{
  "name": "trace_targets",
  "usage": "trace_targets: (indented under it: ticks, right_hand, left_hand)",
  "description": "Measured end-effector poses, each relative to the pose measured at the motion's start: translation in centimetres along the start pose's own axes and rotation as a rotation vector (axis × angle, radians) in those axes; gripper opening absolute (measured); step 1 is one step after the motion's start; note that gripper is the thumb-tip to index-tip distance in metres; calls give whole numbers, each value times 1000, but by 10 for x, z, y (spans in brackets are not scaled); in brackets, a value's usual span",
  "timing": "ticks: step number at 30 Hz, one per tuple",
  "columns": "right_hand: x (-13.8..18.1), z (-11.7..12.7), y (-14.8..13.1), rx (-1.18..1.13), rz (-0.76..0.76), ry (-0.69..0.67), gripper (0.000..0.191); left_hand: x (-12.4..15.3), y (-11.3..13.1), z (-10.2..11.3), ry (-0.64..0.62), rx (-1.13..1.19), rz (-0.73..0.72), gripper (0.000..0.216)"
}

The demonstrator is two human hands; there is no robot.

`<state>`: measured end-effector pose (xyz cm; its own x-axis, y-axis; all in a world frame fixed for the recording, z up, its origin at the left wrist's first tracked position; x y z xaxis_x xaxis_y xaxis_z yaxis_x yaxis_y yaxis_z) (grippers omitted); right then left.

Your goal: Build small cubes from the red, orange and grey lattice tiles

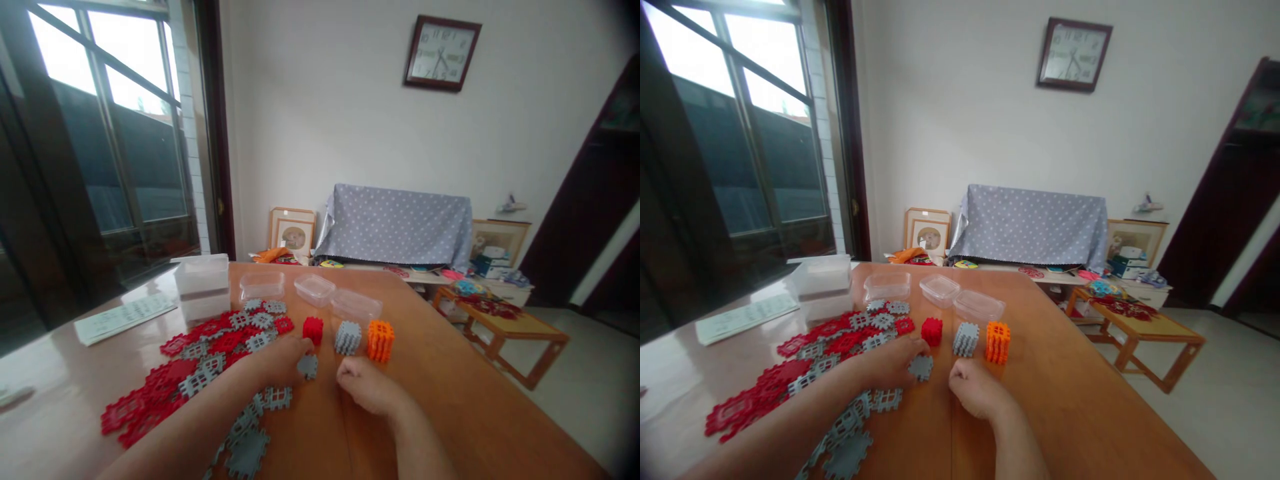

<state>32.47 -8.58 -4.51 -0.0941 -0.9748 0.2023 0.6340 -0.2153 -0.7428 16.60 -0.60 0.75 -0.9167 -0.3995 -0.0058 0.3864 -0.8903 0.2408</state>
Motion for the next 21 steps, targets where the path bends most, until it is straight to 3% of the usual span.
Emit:
trace_targets:
  ticks: [10,15,21]
  right_hand:
    - [0,0,1,26,-6,26,13]
    - [4,2,-3,29,4,22,12]
    - [7,2,-9,18,-7,-2,12]
  left_hand:
    - [-1,-14,-4,62,96,53,51]
    - [-7,-9,24,167,129,17,43]
    - [-55,10,54,257,148,-90,43]
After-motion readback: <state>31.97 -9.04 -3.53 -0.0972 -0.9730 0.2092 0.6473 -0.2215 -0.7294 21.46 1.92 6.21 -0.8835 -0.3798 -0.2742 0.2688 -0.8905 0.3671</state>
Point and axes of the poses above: each hand's wrist, its own x-axis away from the middle knuckle, its own z-axis out of the back of the hand, y = z × x, the point moved 7 cm from there along -x, towards the middle knuckle, and after that the axes turned 9 degrees about -z, right-handed, at the moved point
